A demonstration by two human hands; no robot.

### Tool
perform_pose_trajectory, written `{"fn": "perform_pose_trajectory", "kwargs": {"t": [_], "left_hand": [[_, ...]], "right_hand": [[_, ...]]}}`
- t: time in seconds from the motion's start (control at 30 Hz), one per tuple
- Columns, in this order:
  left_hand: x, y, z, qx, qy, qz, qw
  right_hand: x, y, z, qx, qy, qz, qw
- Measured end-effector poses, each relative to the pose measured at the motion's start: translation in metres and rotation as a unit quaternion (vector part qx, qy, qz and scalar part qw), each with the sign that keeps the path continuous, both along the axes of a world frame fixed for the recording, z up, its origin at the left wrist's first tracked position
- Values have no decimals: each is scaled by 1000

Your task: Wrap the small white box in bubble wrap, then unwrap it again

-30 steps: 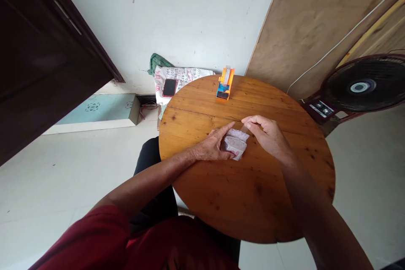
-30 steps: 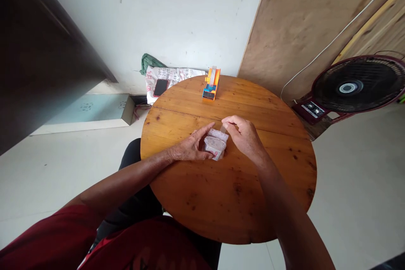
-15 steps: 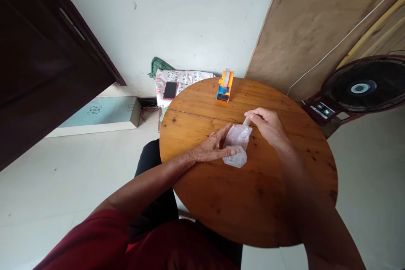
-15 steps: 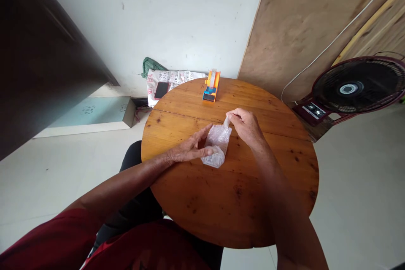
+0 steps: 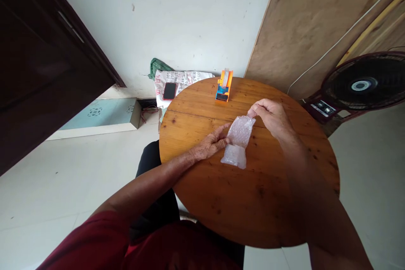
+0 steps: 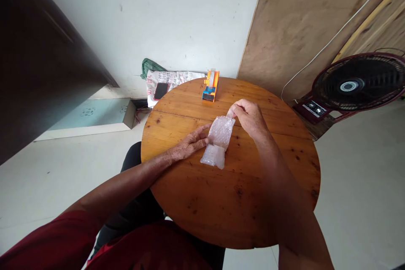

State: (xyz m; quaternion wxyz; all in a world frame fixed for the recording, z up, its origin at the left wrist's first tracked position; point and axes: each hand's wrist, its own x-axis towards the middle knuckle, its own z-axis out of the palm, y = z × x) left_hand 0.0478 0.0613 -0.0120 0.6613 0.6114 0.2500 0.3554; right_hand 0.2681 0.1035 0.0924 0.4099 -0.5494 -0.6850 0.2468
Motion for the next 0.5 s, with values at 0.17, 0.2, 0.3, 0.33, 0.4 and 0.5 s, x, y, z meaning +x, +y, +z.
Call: {"fn": "perform_pose_trajectory", "kwargs": {"t": [0.17,0.2,0.3,0.33,0.4,0.5], "left_hand": [[4,3,-9,34,7,48,998],[4,3,-9,42,7,55,998],[5,4,-9,72,4,54,996],[4,4,-10,82,10,53,995],[3,5,-10,104,44,63,992],[0,6,-10,145,100,78,981]], "right_hand": [[2,18,-7,-61,-2,-6,998],[4,24,-12,-71,1,-8,997],[9,38,-27,-101,18,-23,995],[9,42,-32,-109,21,-27,993],[9,49,-41,-122,14,-24,992],[10,55,-51,-140,-14,-9,990]]}}
